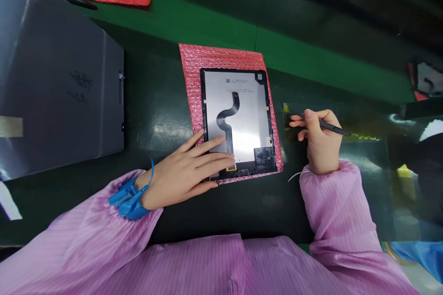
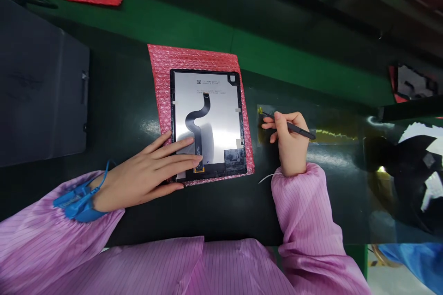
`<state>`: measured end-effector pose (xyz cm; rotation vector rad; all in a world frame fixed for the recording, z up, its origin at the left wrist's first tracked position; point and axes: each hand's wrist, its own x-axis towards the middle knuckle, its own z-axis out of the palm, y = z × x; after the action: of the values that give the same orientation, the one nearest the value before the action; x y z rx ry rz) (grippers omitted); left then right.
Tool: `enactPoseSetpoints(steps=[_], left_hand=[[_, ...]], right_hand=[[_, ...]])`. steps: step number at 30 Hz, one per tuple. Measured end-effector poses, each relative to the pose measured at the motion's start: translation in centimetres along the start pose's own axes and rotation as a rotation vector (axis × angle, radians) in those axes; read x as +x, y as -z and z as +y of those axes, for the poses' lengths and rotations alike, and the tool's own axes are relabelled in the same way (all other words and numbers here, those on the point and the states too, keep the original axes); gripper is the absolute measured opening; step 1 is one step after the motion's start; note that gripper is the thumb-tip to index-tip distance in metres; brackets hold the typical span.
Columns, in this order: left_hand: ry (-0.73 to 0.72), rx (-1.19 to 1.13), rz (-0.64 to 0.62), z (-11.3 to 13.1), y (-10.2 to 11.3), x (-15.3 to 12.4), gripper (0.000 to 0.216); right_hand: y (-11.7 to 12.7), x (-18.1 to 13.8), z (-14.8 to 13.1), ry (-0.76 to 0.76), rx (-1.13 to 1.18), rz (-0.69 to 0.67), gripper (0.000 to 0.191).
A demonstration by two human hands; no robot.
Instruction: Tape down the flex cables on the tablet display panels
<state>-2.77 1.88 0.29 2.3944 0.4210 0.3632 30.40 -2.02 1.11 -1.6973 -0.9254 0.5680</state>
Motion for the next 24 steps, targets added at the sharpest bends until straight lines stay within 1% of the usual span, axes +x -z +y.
enactPoseSetpoints(steps=[4, 7, 9, 11, 13, 15, 17, 19, 24], left_hand=[[0.001, -0.004, -0.01, -0.1, -0.1, 0.1, 0.053], [-0.011, 0.014, -0.013, -0.1, -0.2, 0.1, 0.051], [-0.015, 0.008, -0.006, -0.2, -0.2, 0.0, 0.05], [-0.017, -0.009, -0.008, -0.2, -0.1, 0.0, 0.05], [-0.014, -0.021, -0.022, -0.1, 0.0, -0.1, 0.05], [-0.009, -0.03, -0.039, -0.1, 0.2, -0.1, 0.048], [-0.006, -0.038, -0.048, -0.1, 0.3, -0.1, 0.045], [-0.012, -0.04, -0.044, -0.2, 0.3, -0.1, 0.043], [-0.033, -0.003, -0.02, -0.1, 0.3, -0.1, 0.041]], right_hand=[[0.0, -0.3, 0.0, 0.052, -0.003, 0.003, 0.04], [-0.2, -1.2, -0.6, 0.059, 0.015, -0.032, 0.038], [-0.5, -2.7, -1.4, 0.045, 0.069, -0.099, 0.035], [-0.9, -4.9, -2.2, 0.006, 0.149, -0.206, 0.032], [-1.3, -7.5, -2.8, -0.059, 0.217, -0.316, 0.028], [-1.7, -9.8, -3.0, -0.139, 0.252, -0.384, 0.026], [-1.9, -11.5, -3.0, -0.205, 0.27, -0.399, 0.025], [-2.2, -12.4, -2.9, -0.241, 0.282, -0.387, 0.026], [-2.8, -12.9, -3.1, -0.263, 0.26, -0.369, 0.024]])
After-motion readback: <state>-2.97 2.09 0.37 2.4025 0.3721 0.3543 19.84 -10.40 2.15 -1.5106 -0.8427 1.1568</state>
